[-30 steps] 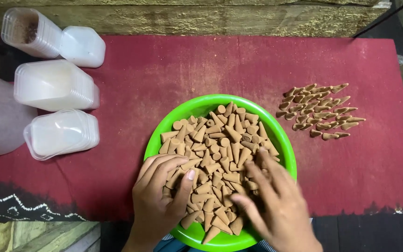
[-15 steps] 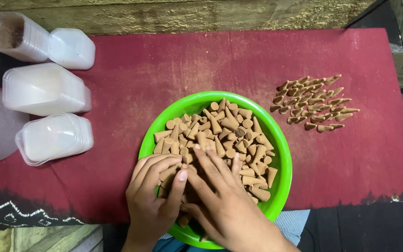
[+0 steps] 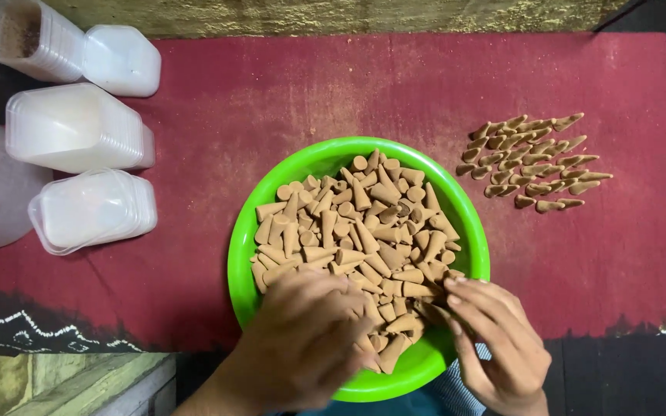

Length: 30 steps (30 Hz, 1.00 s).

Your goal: The person repeatedly picks small brown cone-shaped clay pieces from a green bowl and places them in neat rows on a red table. The person occasionally reshapes individual cones by hand before arranging them. The task continues throughout the clip with the arranged cones accumulating on the table.

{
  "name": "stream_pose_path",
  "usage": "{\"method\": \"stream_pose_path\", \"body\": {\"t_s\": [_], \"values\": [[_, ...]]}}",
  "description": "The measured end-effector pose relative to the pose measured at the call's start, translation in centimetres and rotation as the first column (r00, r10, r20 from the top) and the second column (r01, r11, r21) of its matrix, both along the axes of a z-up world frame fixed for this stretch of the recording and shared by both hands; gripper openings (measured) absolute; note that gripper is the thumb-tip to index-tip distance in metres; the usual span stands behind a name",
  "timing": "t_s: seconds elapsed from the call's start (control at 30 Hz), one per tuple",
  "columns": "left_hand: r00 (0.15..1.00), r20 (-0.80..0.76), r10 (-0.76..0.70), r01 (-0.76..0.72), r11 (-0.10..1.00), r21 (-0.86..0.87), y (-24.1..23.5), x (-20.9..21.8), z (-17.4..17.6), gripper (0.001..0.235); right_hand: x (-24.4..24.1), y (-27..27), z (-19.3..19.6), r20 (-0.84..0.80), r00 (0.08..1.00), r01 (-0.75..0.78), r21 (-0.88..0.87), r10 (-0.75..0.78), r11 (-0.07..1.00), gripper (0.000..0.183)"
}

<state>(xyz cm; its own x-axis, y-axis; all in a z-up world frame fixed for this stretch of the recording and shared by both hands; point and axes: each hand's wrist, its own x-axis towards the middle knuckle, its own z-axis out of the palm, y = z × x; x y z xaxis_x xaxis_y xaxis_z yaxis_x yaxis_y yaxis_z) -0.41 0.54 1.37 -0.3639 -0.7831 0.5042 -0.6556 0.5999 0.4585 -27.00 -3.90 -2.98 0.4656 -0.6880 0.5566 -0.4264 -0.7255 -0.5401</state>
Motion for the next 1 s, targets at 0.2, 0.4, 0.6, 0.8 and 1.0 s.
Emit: {"method": "stream_pose_path", "body": {"t_s": [0.2,0.4,0.6,0.8,1.0], "values": [[0.899,0.144,-0.414,0.373,0.895,0.244,0.3,-2.6,-1.7,0.063,-1.1,1.6,-1.9,0.012,0.999,0.038,0.002,-0.038,0.999,0.018],[0.834,0.441,-0.331,0.38,0.925,-0.025,-2.2,-2.0,-2.6,0.067,-1.2,1.4,-1.1,0.02,0.999,0.05,0.042,-0.051,0.998,0.017],[0.83,0.441,-0.342,0.441,0.887,-0.141,-4.2,-1.5,-2.2,0.027,-1.7,1.4,-1.5,0.007,1.0,0.025,0.026,-0.025,0.999,0.018],[0.888,0.365,-0.28,0.349,0.927,-0.139,-5.0,-1.1,-0.9,0.021,-1.8,1.2,-1.2,-0.008,1.0,-0.016,0.018,0.016,1.0,0.021],[0.916,0.366,-0.163,0.212,0.972,-0.097,-5.5,0.0,-0.2,0.012,-1.7,-0.9,-0.1,-0.372,0.91,0.165,-0.083,-0.184,0.983,0.031]]}}
